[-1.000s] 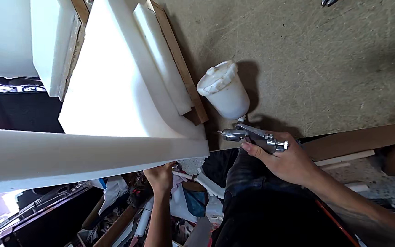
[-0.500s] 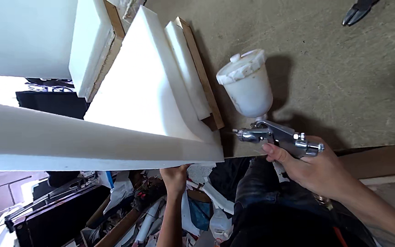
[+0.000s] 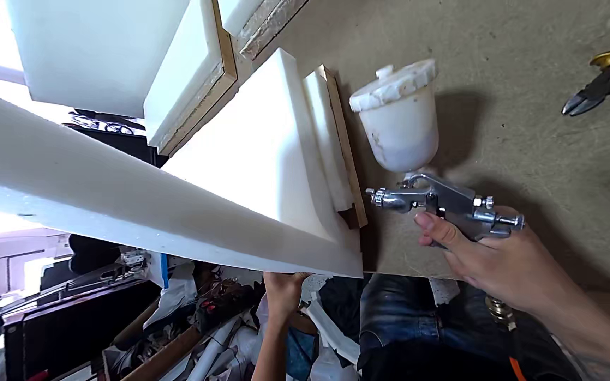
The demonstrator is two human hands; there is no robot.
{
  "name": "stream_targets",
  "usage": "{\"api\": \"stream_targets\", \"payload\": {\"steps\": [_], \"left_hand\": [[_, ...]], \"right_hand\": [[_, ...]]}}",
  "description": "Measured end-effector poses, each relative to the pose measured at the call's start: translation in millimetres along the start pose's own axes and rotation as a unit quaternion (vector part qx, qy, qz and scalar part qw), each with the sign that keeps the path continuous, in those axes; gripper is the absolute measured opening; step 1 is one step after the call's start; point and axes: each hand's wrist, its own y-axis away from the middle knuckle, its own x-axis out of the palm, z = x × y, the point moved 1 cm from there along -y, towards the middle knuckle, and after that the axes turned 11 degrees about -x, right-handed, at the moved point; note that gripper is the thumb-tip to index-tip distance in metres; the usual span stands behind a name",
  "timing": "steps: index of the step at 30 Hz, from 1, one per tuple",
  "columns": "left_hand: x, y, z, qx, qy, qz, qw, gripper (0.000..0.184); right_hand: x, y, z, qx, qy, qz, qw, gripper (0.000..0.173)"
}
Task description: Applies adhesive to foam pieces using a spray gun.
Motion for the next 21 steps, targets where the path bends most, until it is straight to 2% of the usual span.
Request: {"api": "stream_targets", "payload": {"steps": [5,10,13,17,21], "left_hand": [[-0.4,-0.2,-1.6,0.001,0.003,0.009,1.000,0.078],[-6.4,-1.4,-4.7,-0.020,-0.043,0.008,0.999,0.081],[-8.6,-0.1,-11.7,-0.039,-0.051,0.015,0.998,0.081],[-7.4,5.9,-20.7,-0.080,-0.065,0.004,0.995,0.070],[-9.0,2.2,-31.4,-0.075,-0.136,-0.001,0.988,0.064]], "right_hand": [[0.3,-17.7,1.4,0.030,0.019,0.036,0.999,0.033],[11.3,-59.8,5.8,0.010,0.007,-0.025,1.000,0.033],[2.7,-72.0,5.2,0.035,-0.006,-0.008,0.999,0.032],[-3.2,-109.6,13.9,0.039,-0.013,-0.016,0.999,0.031],[-11.5,-139.1,18.3,0.057,-0.005,0.001,0.998,0.036]]}}
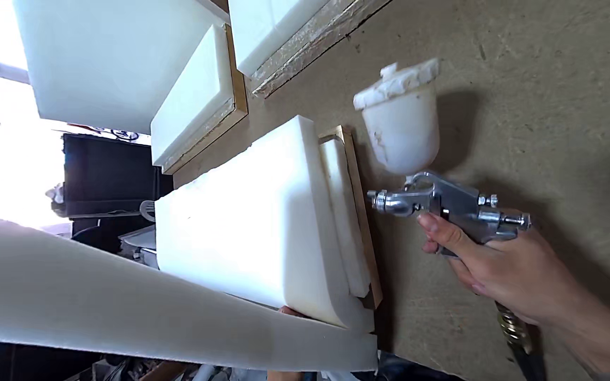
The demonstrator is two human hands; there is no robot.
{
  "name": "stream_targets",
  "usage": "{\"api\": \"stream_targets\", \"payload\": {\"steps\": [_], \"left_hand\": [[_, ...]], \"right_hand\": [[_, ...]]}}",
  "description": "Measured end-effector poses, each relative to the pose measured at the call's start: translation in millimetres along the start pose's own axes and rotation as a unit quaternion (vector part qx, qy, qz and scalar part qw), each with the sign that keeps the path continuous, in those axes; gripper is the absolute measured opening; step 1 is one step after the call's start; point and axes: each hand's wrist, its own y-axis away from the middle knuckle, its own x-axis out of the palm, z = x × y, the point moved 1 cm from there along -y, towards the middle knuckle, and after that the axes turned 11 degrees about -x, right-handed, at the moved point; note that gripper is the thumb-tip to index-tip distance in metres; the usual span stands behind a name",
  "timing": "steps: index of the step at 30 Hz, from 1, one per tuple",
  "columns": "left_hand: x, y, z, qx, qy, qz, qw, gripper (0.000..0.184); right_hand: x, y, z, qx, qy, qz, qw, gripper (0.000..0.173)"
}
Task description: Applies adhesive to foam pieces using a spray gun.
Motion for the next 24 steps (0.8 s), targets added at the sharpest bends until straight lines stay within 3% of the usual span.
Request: {"api": "stream_targets", "payload": {"steps": [13,16,21,24], "left_hand": [[-6.4,-1.1,-29.5,-0.052,-0.041,0.065,0.996,0.056],[-9.4,-2.1,-32.8,-0.077,-0.081,0.065,0.992,0.054],[-8.6,-2.0,-31.1,-0.054,-0.148,0.066,0.985,0.061],[-7.2,0.0,-34.7,-0.090,-0.165,0.059,0.980,0.062]], "right_hand": [[-2.9,-87.8,25.7,0.000,-0.006,-0.023,1.000,0.034],[-4.6,-98.0,28.4,0.014,-0.008,-0.011,1.000,0.033],[-2.6,-114.0,29.9,-0.001,0.021,-0.040,0.999,0.036],[-5.5,-112.0,28.7,0.007,-0.003,-0.016,1.000,0.035]]}}
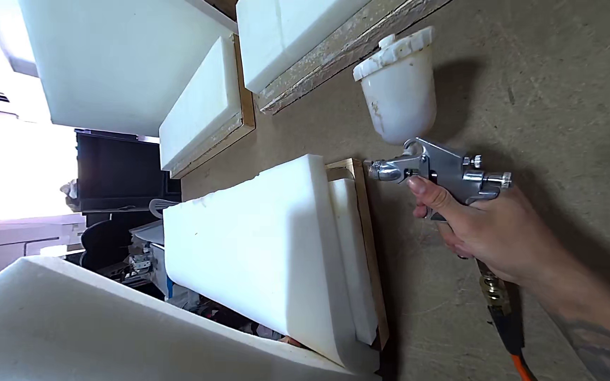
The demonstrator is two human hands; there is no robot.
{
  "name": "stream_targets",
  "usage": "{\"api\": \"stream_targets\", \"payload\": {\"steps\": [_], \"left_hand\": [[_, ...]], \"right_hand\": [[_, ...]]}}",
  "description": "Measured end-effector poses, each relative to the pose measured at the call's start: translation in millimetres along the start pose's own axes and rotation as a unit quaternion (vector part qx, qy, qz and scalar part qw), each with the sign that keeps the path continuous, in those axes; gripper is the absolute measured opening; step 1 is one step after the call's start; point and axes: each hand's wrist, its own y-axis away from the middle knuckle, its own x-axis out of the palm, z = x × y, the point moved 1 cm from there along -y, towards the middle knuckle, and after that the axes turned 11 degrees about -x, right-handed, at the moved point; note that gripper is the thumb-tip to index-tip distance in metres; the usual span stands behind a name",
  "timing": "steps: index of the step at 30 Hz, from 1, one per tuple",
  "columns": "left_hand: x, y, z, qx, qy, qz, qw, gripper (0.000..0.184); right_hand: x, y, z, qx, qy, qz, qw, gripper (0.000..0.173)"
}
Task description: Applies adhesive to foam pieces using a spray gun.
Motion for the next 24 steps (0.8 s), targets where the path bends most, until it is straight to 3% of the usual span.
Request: {"api": "stream_targets", "payload": {"steps": [4,9,11,14,16,18,21,24], "left_hand": [[0.9,1.0,-9.0,0.017,0.040,-0.006,0.999,0.066],[3.4,-3.0,5.3,0.046,0.052,-0.011,0.998,0.065],[1.5,2.0,-13.6,-0.017,0.027,-0.005,0.999,0.058],[4.0,4.3,5.7,-0.055,-0.010,-0.033,0.998,0.051],[0.5,6.3,-1.2,-0.109,0.001,-0.011,0.994,0.048],[7.9,3.6,13.5,-0.034,0.074,-0.045,0.996,0.055],[15.2,-1.9,35.6,-0.006,0.103,-0.069,0.992,0.061],[14.6,-4.9,34.5,0.004,0.130,-0.052,0.990,0.068]], "right_hand": [[6.0,-3.1,2.7,-0.045,0.028,-0.005,0.999,0.033],[0.6,16.7,-1.3,-0.023,0.044,0.031,0.998,0.037],[-1.7,36.2,-3.6,-0.016,0.048,0.057,0.997,0.035],[0.0,64.8,-4.5,-0.042,0.059,0.099,0.992,0.034],[1.9,77.8,-5.2,-0.063,0.072,0.107,0.990,0.032],[4.1,82.2,-5.0,-0.095,0.100,0.087,0.987,0.030],[5.5,84.1,-3.6,-0.135,0.134,0.048,0.981,0.028],[0.8,106.6,-10.1,-0.125,0.128,0.096,0.979,0.028]]}}
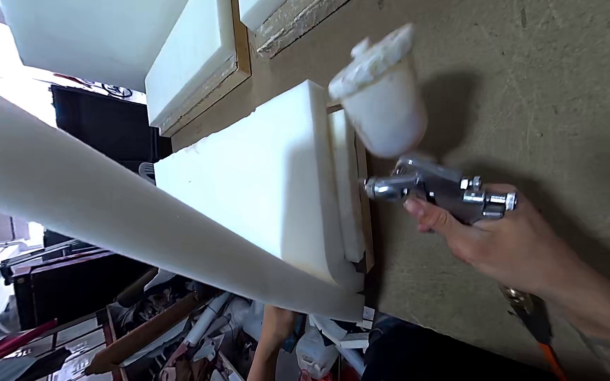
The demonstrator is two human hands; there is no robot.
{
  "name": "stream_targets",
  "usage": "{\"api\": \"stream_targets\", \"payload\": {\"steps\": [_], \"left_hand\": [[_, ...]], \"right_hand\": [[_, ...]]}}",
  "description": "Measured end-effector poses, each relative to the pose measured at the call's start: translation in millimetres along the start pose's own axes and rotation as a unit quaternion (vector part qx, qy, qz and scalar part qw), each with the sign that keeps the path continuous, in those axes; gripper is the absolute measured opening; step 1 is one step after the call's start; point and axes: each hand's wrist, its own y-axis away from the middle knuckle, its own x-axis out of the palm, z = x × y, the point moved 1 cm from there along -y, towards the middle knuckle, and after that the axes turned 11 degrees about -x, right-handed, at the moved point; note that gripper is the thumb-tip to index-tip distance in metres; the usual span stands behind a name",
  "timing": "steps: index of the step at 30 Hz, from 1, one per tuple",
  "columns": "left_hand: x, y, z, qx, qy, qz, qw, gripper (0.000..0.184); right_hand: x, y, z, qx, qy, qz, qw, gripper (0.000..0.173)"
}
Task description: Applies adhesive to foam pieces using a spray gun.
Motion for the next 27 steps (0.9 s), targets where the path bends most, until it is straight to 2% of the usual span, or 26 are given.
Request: {"api": "stream_targets", "payload": {"steps": [3,7,10,12,17,19,23,27], "left_hand": [[0.9,2.2,-2.6,0.003,0.038,0.004,0.999,0.060],[2.1,3.6,3.4,-0.010,0.030,-0.007,0.999,0.057],[2.9,0.7,6.8,-0.004,0.043,0.001,0.999,0.063],[4.1,-0.2,4.7,0.000,0.045,-0.002,0.999,0.057],[4.0,-4.6,10.2,0.010,0.057,0.013,0.998,0.062],[3.8,-7.0,10.4,0.004,0.057,0.014,0.998,0.064],[5.4,-6.9,5.5,0.009,0.068,0.016,0.998,0.053],[6.3,-9.6,7.3,0.028,0.095,0.036,0.994,0.062]], "right_hand": [[6.4,32.5,-4.8,0.031,-0.026,0.046,0.998,0.031],[15.4,40.5,-2.1,0.003,-0.026,-0.005,1.000,0.026],[18.9,61.4,-7.3,0.002,-0.042,0.019,0.999,0.023],[23.6,82.4,-13.6,0.026,-0.061,0.040,0.997,0.024],[27.3,88.2,-7.8,0.005,-0.038,-0.005,0.999,0.023],[28.2,94.6,-9.4,0.000,-0.039,0.004,0.999,0.022],[40.5,124.7,-18.9,0.014,-0.049,0.027,0.998,0.024],[49.5,133.1,-15.0,-0.003,-0.049,-0.015,0.999,0.022]]}}
